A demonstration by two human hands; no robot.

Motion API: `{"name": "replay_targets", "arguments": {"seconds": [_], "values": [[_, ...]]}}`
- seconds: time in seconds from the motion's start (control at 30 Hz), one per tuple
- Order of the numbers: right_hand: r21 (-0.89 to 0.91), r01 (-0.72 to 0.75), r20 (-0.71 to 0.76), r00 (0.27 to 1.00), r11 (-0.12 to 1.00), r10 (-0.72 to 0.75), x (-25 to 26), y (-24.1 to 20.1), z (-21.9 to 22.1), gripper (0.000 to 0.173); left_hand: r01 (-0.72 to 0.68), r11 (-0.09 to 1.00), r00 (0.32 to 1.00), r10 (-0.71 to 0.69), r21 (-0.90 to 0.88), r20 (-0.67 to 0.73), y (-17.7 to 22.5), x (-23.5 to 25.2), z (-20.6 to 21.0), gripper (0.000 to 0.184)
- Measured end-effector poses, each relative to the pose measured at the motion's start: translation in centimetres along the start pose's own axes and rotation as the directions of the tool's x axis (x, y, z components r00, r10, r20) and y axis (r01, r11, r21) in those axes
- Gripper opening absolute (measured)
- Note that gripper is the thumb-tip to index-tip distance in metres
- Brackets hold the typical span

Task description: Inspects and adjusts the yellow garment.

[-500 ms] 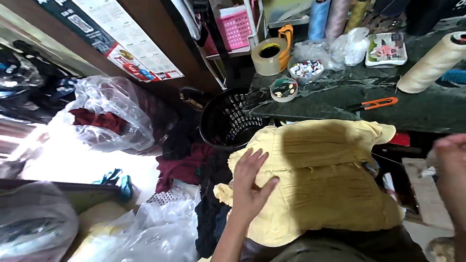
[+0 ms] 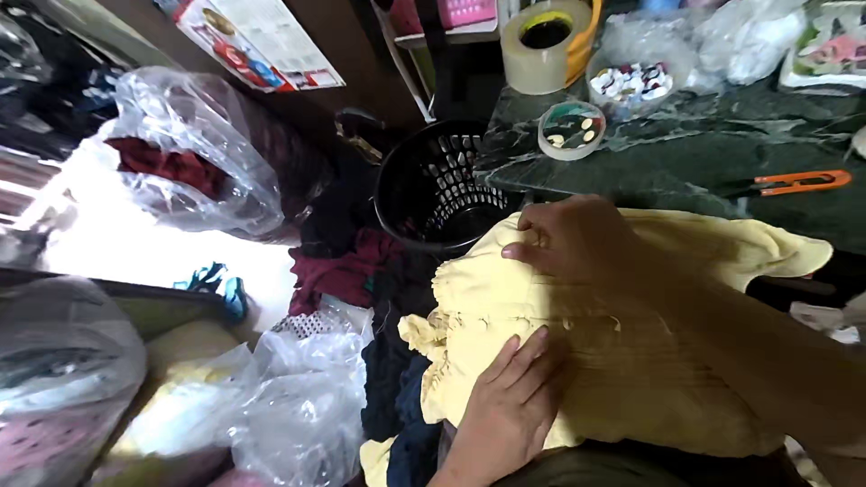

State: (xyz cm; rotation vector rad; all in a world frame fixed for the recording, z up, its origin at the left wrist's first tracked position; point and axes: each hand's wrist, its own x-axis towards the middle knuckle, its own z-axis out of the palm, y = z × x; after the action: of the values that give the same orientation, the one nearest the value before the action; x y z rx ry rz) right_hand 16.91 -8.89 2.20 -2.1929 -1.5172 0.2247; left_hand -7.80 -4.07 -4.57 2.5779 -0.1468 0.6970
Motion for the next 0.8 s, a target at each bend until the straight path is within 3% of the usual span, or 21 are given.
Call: {"name": "replay_targets", "arguments": {"seconds": [0.1,0.2,0.47,0.8], "values": [[0.052,0.096,0.111,0.989,0.994,-0.102,1.9,-0.2,0.0,0.029,-0.018,1.000,0.996,0.018,-0.008,0.089,-0.2,-0.5,-0.2,0.042],[0.027,0.149,0.180,0.972,0.989,-0.151,2.7,-0.5,-0.3,0.024,-0.017,1.000,0.993,0.018,-0.011,0.118,-0.2,-0.7,-0.2,0.047],[0.026,0.305,-0.170,0.940,0.952,-0.296,3.2,0.3,2.2,0.021,0.013,0.999,0.986,-0.003,-0.053,0.170,-0.1,-0.9,-0.1,0.047],[0.170,0.298,-0.233,0.938,0.939,-0.255,2.9,1.8,3.3,0.022,0.021,0.999,0.966,-0.014,-0.025,0.259,0.4,-1.4,-0.2,0.047]]}}
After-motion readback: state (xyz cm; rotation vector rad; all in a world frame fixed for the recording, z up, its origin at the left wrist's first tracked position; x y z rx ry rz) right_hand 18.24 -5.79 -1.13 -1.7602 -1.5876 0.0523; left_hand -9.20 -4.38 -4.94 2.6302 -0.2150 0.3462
